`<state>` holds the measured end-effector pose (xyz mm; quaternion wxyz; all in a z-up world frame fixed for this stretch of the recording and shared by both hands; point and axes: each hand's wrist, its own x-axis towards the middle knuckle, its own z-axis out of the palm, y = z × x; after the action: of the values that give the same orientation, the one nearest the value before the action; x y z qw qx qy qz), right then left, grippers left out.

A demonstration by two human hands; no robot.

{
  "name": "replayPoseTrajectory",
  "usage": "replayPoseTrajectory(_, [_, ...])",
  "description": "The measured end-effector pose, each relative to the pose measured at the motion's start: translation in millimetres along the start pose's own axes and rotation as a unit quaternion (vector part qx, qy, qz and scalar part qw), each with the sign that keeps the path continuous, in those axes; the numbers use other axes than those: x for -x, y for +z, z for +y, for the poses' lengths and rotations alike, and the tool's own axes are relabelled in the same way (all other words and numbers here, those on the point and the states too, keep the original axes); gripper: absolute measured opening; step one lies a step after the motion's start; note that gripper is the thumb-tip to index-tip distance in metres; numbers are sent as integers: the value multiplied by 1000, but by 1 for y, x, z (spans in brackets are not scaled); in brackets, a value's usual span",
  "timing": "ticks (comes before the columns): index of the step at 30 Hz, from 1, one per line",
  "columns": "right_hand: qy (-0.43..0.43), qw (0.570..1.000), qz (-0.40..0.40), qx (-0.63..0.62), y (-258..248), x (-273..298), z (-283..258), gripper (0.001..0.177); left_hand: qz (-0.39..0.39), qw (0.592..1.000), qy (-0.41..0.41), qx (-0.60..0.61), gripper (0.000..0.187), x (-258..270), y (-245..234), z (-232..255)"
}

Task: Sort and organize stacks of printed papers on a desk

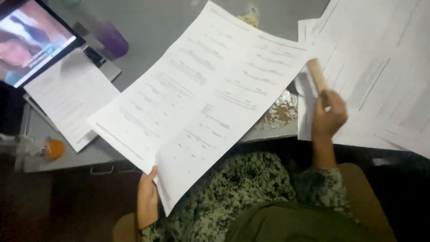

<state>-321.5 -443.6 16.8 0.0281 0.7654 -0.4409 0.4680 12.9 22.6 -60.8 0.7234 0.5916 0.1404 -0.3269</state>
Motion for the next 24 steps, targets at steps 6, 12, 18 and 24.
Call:
replayPoseTrajectory(6, [185,974,-122,46,-30,-4,54,42,-33,998,14,-58,64,31,37,34])
replayPoseTrajectory(12, [351,903,-193,-156,-44,-31,-49,50,-51,987,25,-153,54,16,25,39])
replayPoseTrajectory(18, [411,859,-289,-102,-40,-52,-80,39,-109,963,46,-242,57,15,-2,52])
replayPoseTrajectory(24, [182,958,-107,-195,-4,-21,-4,76,-131,965,-17,-228,65,15,-20,45])
